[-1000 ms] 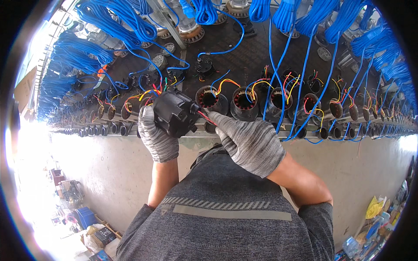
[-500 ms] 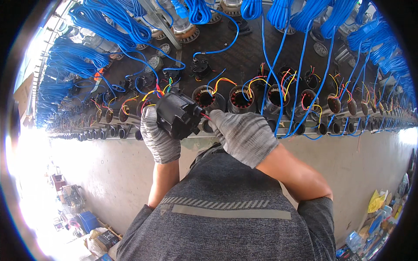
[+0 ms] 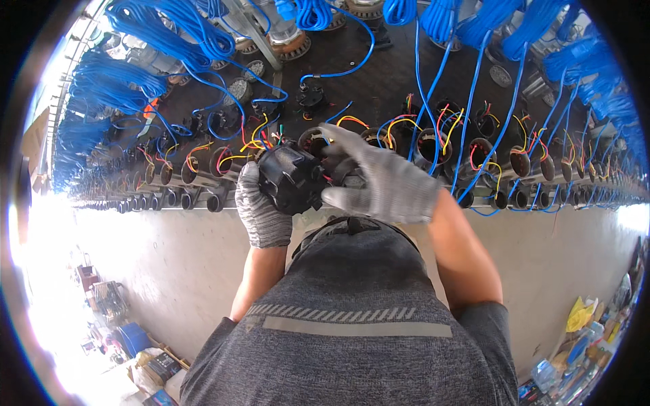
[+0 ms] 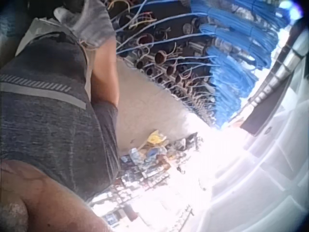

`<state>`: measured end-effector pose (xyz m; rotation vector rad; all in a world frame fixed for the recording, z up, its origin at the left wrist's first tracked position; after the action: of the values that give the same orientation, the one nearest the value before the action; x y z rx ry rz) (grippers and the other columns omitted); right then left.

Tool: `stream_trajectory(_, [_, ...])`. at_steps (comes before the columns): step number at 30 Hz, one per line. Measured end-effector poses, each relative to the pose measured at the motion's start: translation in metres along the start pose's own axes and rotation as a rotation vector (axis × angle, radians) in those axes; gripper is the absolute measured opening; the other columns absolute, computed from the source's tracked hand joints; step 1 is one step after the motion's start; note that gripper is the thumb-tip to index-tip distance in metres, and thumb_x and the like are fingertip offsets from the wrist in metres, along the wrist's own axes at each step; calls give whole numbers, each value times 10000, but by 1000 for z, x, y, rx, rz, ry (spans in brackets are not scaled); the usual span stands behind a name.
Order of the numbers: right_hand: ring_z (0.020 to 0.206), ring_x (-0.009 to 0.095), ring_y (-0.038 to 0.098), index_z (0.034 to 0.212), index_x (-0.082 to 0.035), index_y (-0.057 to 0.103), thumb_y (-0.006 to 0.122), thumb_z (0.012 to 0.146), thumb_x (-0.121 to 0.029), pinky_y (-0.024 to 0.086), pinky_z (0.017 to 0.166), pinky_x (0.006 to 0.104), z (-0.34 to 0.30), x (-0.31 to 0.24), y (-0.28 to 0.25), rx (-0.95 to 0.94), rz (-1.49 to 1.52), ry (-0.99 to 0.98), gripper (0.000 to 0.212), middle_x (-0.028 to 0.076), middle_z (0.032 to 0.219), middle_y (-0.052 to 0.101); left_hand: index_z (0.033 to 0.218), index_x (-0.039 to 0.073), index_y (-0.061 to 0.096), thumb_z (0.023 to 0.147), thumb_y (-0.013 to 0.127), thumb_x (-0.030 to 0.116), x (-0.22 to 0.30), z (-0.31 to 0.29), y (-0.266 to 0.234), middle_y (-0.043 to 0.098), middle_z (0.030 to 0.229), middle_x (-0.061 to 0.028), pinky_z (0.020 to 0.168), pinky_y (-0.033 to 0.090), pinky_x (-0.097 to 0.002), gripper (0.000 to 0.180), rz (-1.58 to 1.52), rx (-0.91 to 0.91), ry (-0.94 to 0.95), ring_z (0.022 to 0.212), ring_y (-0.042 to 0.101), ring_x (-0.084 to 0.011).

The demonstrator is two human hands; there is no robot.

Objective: The person threads electrical wires through the ports of black motor covers, fits rubber grommets around the cables, and positions the covers onto motor housings along the workbench.

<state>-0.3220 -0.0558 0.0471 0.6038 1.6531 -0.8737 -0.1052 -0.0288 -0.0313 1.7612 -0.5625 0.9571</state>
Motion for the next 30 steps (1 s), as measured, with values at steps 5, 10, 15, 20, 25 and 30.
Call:
stream_trajectory(5, [993,218,668,1383,-44,484,796,825,-268,533,890,338,-27,38,4,-59,-246,-22,677,108,1045,683,977,33,636,958,630,326,6,5,3,679,948,-79,783,569,-313,293,-45,106,0,856,673,-171])
stream_trajectory(10, [777,283,676,1099,-39,628,760,884,-240,516,687,393,-35,41,7,292,-296,-77,323,122,859,664,965,41,645,973,623,322,11,6,-4,671,925,-55,753,542,-284,282,58,109,110,830,649,-138])
stream_trajectory(15, [739,310,644,1007,-60,680,756,855,-193,506,655,414,-29,10,3,451,-587,-291,215,93,855,639,946,54,639,990,620,327,22,-3,19,656,880,-31,717,518,-273,277,142,44,146,791,616,-107])
stream_trajectory(20, [761,332,644,1050,-62,694,784,823,-196,515,657,407,-20,5,17,492,-686,-304,279,108,881,638,925,45,637,1005,608,329,17,-7,22,655,872,-38,718,506,-273,297,254,-56,201,786,594,-98])
stream_trajectory(25, [767,316,657,1052,-53,680,771,827,-143,520,661,396,-13,7,15,560,-541,-319,258,110,889,648,911,43,621,1013,593,313,24,-8,28,642,864,-35,716,504,-275,290,260,-22,224,784,585,-101])
stream_trajectory(30, [765,323,674,1044,-61,665,779,823,-105,540,661,395,-12,1,20,638,-426,-358,253,120,903,672,884,52,595,1015,589,295,26,-9,23,614,849,-19,717,503,-268,276,214,-55,252,784,566,-90])
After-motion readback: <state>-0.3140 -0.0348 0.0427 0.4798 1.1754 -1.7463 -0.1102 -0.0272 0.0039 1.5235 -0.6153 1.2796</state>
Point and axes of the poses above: each hand's wrist, its own z-axis towards the middle knuckle, its own y-axis out of the palm, x = y × z, the point moved 4 cm from there along z, towards the middle knuckle
